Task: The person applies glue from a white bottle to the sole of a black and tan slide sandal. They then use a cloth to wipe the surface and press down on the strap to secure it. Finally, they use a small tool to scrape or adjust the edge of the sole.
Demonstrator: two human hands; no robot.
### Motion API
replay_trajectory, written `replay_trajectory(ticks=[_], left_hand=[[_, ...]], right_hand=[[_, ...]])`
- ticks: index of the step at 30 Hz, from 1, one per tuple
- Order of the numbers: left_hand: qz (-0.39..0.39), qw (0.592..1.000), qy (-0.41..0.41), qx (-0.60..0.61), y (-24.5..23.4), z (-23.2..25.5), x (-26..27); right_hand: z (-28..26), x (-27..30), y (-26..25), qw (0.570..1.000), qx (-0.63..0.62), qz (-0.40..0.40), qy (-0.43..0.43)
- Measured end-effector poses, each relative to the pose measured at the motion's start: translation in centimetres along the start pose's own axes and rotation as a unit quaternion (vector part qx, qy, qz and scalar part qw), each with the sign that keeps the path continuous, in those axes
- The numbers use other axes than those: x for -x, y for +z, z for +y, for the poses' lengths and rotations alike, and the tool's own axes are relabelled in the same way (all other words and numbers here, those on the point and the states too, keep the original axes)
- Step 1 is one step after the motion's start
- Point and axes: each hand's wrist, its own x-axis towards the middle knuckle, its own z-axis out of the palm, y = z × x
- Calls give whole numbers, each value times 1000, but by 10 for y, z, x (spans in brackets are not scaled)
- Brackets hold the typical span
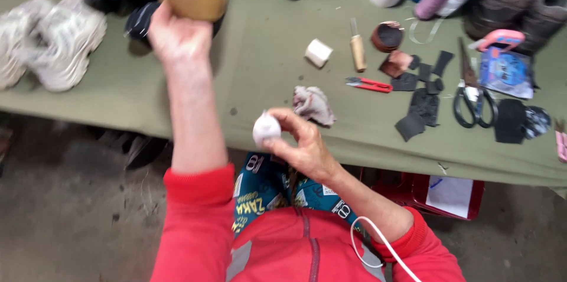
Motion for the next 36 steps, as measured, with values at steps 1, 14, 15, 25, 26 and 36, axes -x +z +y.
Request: replay_trajectory(ticks=[1,14,15,25,26,36], left_hand=[[-3,1000,-9,-1,-1,2,18],[93,987,-34,-123,0,18,149],[109,984,-36,-133,-1,19,152],[146,979,-67,-129,-5,0,151],[144,979,-73,-127,-7,-1,151],[151,980,-83,-98,-19,0,155]], right_hand=[[8,-12,-11,1000,3,9,-1],[147,-160,-221,870,319,372,50],[159,-167,-232,851,350,388,58],[206,-188,-249,777,521,342,87],[210,-189,-251,765,538,342,91],[209,-183,-259,759,558,327,76]])
